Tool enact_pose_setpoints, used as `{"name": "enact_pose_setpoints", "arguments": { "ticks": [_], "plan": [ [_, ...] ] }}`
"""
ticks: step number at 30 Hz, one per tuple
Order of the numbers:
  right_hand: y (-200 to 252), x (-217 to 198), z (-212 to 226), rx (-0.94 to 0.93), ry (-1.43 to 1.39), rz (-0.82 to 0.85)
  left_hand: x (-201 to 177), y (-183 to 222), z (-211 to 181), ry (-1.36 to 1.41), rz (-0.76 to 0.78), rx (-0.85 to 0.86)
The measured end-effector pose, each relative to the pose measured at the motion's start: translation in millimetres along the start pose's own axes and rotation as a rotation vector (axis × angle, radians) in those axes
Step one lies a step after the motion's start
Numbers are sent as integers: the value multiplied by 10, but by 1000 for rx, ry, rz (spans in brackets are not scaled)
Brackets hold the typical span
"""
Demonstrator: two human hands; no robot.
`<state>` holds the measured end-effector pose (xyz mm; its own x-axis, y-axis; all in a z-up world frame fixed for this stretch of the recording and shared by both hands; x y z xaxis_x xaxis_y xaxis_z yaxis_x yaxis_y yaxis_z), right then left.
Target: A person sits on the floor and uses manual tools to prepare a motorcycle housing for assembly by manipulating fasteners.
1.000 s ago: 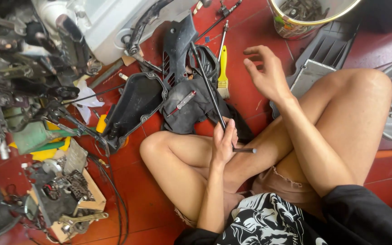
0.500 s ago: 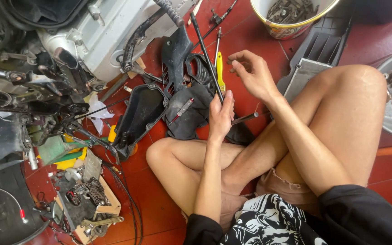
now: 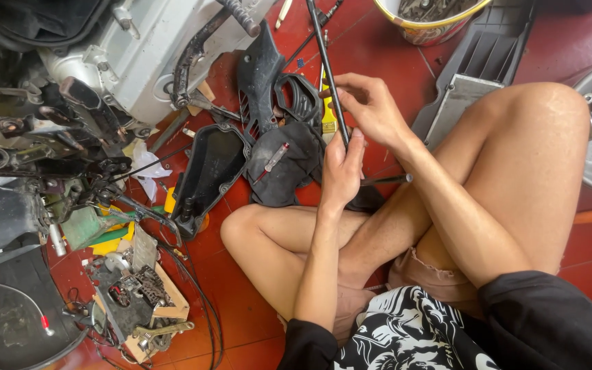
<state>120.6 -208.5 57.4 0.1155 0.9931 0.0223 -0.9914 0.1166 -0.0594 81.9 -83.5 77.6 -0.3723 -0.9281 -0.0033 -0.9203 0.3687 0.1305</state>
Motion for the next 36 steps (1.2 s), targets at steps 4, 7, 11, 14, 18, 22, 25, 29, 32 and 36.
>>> {"name": "enact_pose_setpoints", "arguments": {
  "ticks": [4, 7, 11, 14, 18, 22, 25, 29, 32, 36],
  "plan": [
    [-46, -42, -83, -9, 0, -9, -16, -75, 96, 27, -28, 26],
    [-22, -8, -108, -2, -14, -16, -5, -96, 10, 21, -38, 21],
    [-39, 15, -149, -13, -23, -17, 22, -168, -138, 53, -31, 12],
    [-48, 14, -138, -15, -3, -19, 29, -211, -158, 65, -23, 23],
    [-39, 10, -135, -13, -16, -48, 41, -212, -103, 69, -32, 27],
    [-35, -40, 29, -2, -20, -116, 125, -184, -200, 55, -102, -89],
    [42, -128, -22, 64, -270, -356, 243, -236, -230, 80, -83, -48],
    [392, -196, -77, 293, -678, -638, 304, -365, -3, 89, -81, 15],
    [714, -171, -15, 220, -404, -893, 296, -471, 215, 101, -15, 73],
    [868, -54, -34, -123, -39, -820, 298, -394, 161, 37, -9, 10]
  ]
}}
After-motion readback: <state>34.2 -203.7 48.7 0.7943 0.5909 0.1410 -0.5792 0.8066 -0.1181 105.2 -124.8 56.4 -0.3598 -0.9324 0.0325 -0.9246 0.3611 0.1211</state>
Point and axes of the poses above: each hand's wrist, its own y-axis away from the middle knuckle, its own x-axis out of the palm, z = x × y, the point moved 2 cm from there along -y, towards the middle knuckle, and after that the axes turned 13 degrees about y, right-handed, at the moved point
